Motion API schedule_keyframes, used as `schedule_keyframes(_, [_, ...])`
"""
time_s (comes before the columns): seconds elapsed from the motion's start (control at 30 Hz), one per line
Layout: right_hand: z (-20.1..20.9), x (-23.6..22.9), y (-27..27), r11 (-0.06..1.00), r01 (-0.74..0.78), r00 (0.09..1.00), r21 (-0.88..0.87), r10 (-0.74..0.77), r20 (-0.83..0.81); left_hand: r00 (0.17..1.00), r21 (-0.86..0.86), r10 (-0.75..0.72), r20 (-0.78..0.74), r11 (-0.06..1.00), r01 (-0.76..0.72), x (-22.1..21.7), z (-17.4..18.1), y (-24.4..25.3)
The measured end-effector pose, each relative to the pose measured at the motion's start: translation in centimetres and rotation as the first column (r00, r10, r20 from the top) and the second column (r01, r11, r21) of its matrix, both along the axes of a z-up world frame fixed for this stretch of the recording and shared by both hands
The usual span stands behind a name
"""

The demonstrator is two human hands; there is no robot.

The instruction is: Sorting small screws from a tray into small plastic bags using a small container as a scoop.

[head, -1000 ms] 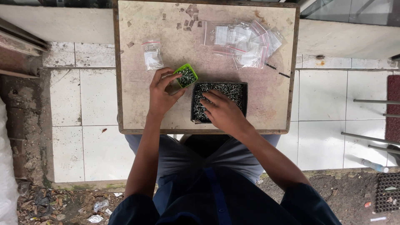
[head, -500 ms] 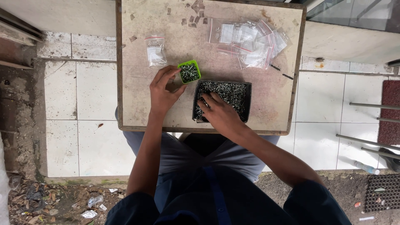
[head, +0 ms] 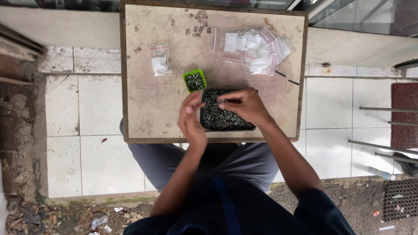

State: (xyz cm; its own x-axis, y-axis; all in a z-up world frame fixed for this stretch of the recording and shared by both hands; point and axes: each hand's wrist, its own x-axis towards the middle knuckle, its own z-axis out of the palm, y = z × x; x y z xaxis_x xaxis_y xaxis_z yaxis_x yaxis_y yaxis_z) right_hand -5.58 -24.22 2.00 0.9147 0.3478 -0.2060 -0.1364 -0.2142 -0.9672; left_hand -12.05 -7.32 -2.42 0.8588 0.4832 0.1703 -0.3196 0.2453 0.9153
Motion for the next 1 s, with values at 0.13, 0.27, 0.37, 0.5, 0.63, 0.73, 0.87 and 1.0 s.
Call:
schedule_keyframes(0.13, [3.5, -0.6, 0.0, 0.996, -0.011, 1.000, 0.085, 0.011, -0.004, 0.987, -0.275, -0.043, -0.156, 0.962, -0.002, -0.9, 2.6, -4.5])
schedule_keyframes(0.27, [5.2, -2.4, 0.8, 0.998, -0.013, 0.986, 0.055, 0.004, 0.168, 0.964, -0.852, -0.265, -0.017, 0.509, 0.125, 1.4, 1.1, -6.5])
schedule_keyframes(0.37, [6.9, -3.6, 1.4, 1.000, 0.019, 0.924, -0.013, -0.013, 0.383, 0.950, -0.954, -0.300, 0.086, 0.252, 0.165, 3.2, -1.2, -6.6])
schedule_keyframes(0.5, [7.3, -4.4, 1.6, 0.997, 0.083, 0.863, 0.004, -0.074, 0.500, 0.944, -0.985, -0.313, 0.107, 0.092, 0.143, 3.5, -2.6, -6.7])
schedule_keyframes(0.63, [6.5, -4.7, 1.7, 0.994, 0.104, 0.852, 0.037, -0.109, 0.512, 0.947, -0.991, -0.307, 0.099, 0.053, 0.121, 3.2, -2.7, -6.8])
schedule_keyframes(0.73, [5.1, -5.0, 1.9, 0.971, 0.127, 0.911, 0.203, -0.195, 0.362, 0.944, -0.994, -0.326, -0.047, 0.113, -0.010, 3.7, -2.6, -6.3])
schedule_keyframes(0.87, [0.6, -6.1, 2.5, 0.598, 0.541, 0.832, 0.592, -0.276, -0.482, 0.918, -0.989, -0.383, -0.099, 0.136, -0.049, 4.3, -2.4, -3.7])
schedule_keyframes(1.0, [0.6, -7.1, 4.0, 0.297, 0.752, 0.625, 0.588, -0.037, -0.780, 0.920, -0.979, -0.382, -0.091, 0.204, -0.012, 4.2, -3.9, 0.1])
